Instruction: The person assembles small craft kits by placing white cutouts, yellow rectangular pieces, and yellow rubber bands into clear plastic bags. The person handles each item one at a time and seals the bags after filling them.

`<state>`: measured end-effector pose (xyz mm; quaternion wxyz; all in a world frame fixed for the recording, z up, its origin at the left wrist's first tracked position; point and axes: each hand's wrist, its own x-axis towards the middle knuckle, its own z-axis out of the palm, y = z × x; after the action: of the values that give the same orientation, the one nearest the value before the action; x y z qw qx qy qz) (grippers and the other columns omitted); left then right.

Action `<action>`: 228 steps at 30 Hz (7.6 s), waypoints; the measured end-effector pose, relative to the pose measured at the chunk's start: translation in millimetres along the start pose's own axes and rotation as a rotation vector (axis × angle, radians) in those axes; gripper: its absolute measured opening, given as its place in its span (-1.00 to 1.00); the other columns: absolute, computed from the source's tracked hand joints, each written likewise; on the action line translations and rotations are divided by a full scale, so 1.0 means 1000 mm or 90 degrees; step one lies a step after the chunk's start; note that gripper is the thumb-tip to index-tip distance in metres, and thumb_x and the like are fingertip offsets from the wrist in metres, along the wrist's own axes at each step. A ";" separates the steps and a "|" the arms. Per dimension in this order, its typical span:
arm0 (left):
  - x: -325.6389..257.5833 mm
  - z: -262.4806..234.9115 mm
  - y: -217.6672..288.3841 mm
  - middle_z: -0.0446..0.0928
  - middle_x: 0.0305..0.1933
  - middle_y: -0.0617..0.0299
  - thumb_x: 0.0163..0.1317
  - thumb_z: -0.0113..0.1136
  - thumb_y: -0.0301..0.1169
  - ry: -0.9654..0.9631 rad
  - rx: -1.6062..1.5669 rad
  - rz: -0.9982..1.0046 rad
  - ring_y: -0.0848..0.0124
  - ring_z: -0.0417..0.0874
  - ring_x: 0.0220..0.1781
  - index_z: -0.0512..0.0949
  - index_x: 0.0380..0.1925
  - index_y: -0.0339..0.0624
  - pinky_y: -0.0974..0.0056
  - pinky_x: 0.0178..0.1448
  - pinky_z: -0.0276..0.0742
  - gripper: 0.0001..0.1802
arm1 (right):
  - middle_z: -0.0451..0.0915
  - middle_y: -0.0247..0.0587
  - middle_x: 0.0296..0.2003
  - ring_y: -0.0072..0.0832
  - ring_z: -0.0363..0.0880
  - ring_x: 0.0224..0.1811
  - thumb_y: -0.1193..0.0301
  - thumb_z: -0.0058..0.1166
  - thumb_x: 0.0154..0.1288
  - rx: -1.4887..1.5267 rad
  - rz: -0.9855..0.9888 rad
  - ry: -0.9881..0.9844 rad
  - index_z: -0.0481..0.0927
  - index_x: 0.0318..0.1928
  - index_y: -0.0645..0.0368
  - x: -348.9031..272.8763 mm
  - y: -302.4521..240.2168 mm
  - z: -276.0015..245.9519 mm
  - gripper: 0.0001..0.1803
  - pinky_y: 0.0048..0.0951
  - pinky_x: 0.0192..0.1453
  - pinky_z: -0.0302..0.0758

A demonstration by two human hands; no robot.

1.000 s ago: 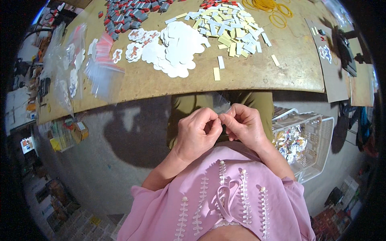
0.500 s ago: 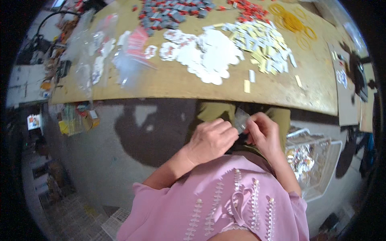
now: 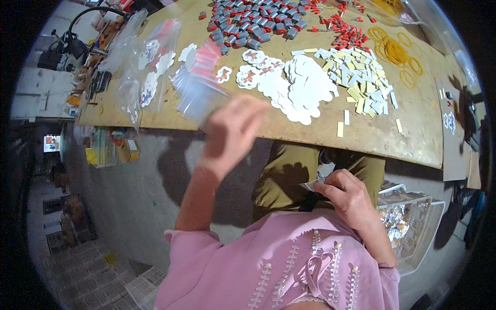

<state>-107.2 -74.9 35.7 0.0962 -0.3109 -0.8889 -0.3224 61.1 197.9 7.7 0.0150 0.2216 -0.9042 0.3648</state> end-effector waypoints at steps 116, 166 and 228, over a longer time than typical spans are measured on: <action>-0.035 0.029 0.035 0.71 -0.13 0.14 0.32 0.43 -0.47 -0.255 -0.346 0.059 0.11 0.73 -0.10 0.74 -0.23 -0.18 0.10 0.02 0.67 -0.93 | 0.67 -0.05 -0.09 -0.06 0.70 -0.06 0.71 0.30 0.07 0.149 -0.008 0.056 0.73 -0.07 0.24 0.017 -0.001 0.001 -0.64 -0.15 -0.01 0.66; -0.055 0.043 0.071 0.75 0.16 0.05 0.42 0.34 -0.71 -0.226 -0.808 -0.350 0.42 0.79 0.14 0.61 0.22 -0.43 0.34 0.22 0.75 -0.61 | 0.63 0.02 0.04 -0.07 0.70 0.10 0.57 0.26 0.24 0.018 0.009 0.141 0.70 -0.07 0.31 -0.003 0.009 0.017 -0.76 -0.17 0.13 0.70; -0.009 0.082 0.117 0.66 -0.26 0.20 0.25 0.45 -0.60 -0.196 -0.236 0.011 0.24 0.75 -0.20 0.65 -0.19 -0.19 0.17 -0.13 0.67 -0.81 | 0.62 0.07 0.16 -0.02 0.68 0.21 0.52 0.29 0.31 -0.009 0.058 0.238 0.63 -0.09 0.35 -0.029 0.024 0.004 -0.79 -0.13 0.24 0.69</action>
<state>-26.1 42.5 29.0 -0.0965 -0.3763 -0.8160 -0.4280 78.1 222.4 -16.3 0.1680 0.1086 -0.8973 0.3935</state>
